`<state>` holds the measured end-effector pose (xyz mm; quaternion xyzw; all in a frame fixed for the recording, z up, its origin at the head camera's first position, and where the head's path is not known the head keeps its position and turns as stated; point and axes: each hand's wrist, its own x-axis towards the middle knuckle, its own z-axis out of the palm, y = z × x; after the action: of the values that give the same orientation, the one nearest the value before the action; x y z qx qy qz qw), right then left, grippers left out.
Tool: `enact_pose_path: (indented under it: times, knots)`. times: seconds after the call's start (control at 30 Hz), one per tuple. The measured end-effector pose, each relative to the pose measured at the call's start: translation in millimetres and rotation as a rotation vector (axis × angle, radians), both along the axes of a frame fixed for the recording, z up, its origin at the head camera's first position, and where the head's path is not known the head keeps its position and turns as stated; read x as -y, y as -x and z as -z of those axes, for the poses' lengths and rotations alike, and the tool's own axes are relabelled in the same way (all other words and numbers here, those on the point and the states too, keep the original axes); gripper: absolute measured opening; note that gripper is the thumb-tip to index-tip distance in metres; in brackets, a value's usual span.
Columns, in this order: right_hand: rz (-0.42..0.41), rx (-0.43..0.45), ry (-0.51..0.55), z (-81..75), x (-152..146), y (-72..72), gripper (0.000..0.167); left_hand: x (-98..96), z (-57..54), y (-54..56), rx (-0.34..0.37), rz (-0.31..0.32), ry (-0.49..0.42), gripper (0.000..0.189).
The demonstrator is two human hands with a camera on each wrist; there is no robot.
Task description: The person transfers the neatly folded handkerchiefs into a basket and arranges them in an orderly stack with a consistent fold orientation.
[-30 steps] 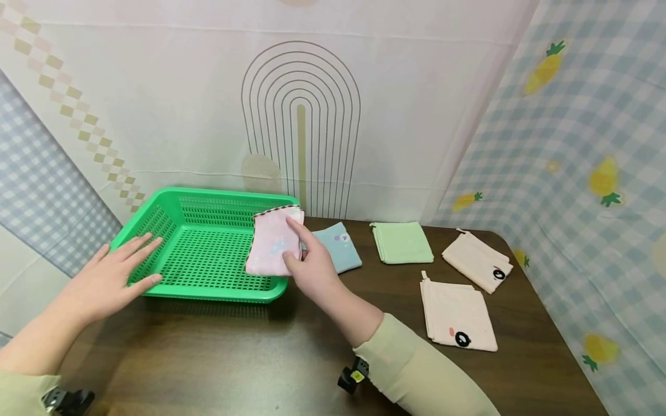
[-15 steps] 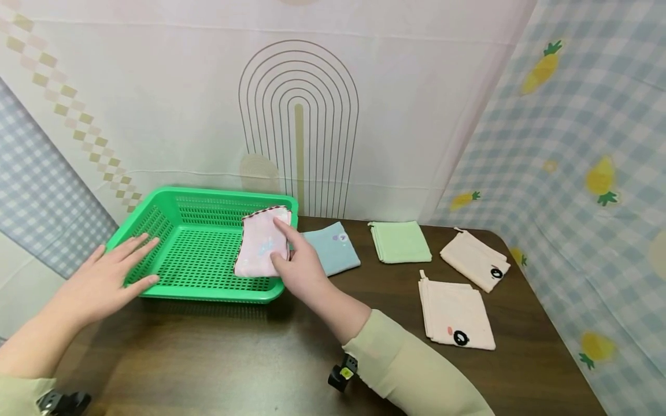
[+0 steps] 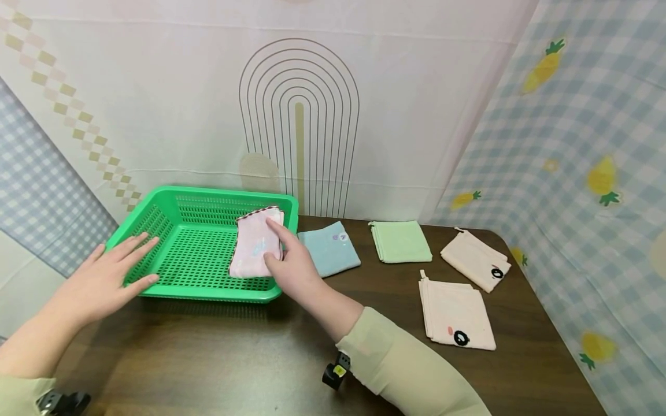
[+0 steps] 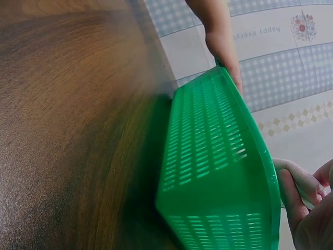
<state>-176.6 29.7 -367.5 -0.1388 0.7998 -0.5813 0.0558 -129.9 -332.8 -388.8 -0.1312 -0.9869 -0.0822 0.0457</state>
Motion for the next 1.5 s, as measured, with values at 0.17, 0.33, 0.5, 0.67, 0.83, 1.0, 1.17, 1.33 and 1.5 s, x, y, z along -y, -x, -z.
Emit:
enact_pose_path:
  times: [0.17, 0.33, 0.5, 0.67, 0.83, 1.0, 1.17, 1.33, 1.5]
  knots:
    - [-0.011, -0.008, -0.010, 1.7, 3, 1.4, 0.065, 0.3, 0.1, 0.2, 0.001, 0.001, 0.003, 0.082]
    - [-0.018, -0.024, -0.036, 2.1, 8, 2.8, 0.065, 0.8, 0.9, 0.5, 0.002, 0.003, 0.006, 0.082]
    - [-0.018, -0.035, -0.051, 0.8, 13, 3.6, 0.065, 1.4, 1.6, 0.9, 0.004, 0.005, 0.007, 0.082]
    - [-0.025, -0.056, -0.064, 1.4, 17, 6.1, 0.065, 1.3, 1.4, 1.3, 0.006, 0.004, 0.007, 0.082]
    - [-0.035, -0.082, -0.097, 2.0, 21, 8.1, 0.065, 0.9, 0.8, 1.6, 0.007, 0.005, 0.005, 0.082]
    - [-0.034, -0.077, -0.116, 3.1, 25, 10.6, 0.064, 0.7, 0.8, 1.7, 0.009, 0.007, 0.004, 0.082]
    - [-0.028, -0.066, -0.154, 3.2, 29, 11.5, 0.065, 0.2, 0.6, 1.3, 0.007, 0.009, 0.001, 0.082]
    - [-0.021, -0.083, -0.212, 2.3, 34, 12.7, 0.066, 0.0, -0.2, 0.4, 0.010, 0.008, 0.005, 0.082]
    - [-0.037, -0.083, -0.226, 1.7, 41, 15.7, 0.066, 0.8, 0.0, 0.3, 0.020, -0.001, 0.006, 0.082]
